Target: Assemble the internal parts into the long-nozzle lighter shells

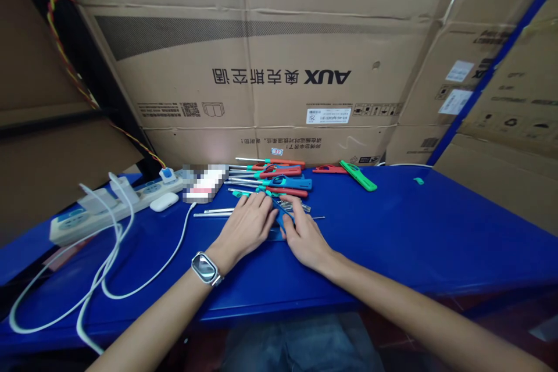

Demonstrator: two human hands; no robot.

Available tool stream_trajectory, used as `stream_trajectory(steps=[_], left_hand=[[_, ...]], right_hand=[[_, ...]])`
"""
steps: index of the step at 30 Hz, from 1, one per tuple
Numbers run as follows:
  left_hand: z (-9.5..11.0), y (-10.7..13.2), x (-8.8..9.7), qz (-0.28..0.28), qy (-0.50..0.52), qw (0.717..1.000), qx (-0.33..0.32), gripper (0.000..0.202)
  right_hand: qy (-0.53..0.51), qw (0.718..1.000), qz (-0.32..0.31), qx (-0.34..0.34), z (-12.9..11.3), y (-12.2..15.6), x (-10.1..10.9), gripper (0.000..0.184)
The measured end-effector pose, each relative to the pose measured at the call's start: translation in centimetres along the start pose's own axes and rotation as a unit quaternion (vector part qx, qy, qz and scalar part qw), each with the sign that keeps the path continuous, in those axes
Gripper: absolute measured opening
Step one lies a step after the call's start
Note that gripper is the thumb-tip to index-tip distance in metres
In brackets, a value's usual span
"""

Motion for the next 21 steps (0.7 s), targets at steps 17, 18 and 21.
stream_trajectory(steps=[17,18,21], left_hand=[[-0.8,0.4,-0.1,-0.009,0.076,0.997,0.004,0.027],[-0.9,0.4,0.0,-0.005,0.071,0.997,0.001,0.026],[-1.3,0.4,0.1,0.019,0.084,0.996,0.009,0.024]], right_hand=[[-0.121,0.991,-0.041,0.041,0.0,0.0,0.3,0.036],[-0.126,0.99,-0.043,0.042,0.0,0.0,0.3,0.035],[-0.159,0.986,-0.045,0.036,0.1,-0.1,0.2,0.034]])
Point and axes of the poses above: each hand's wrist, its own y-axis away from the middle knuckle, its own x-axis out of the back of the hand, z = x × y, the point moved 3 cm from there along -y, towards the middle knuckle, and after that the axes turned 6 degrees about -x, right-handed, at the moved point
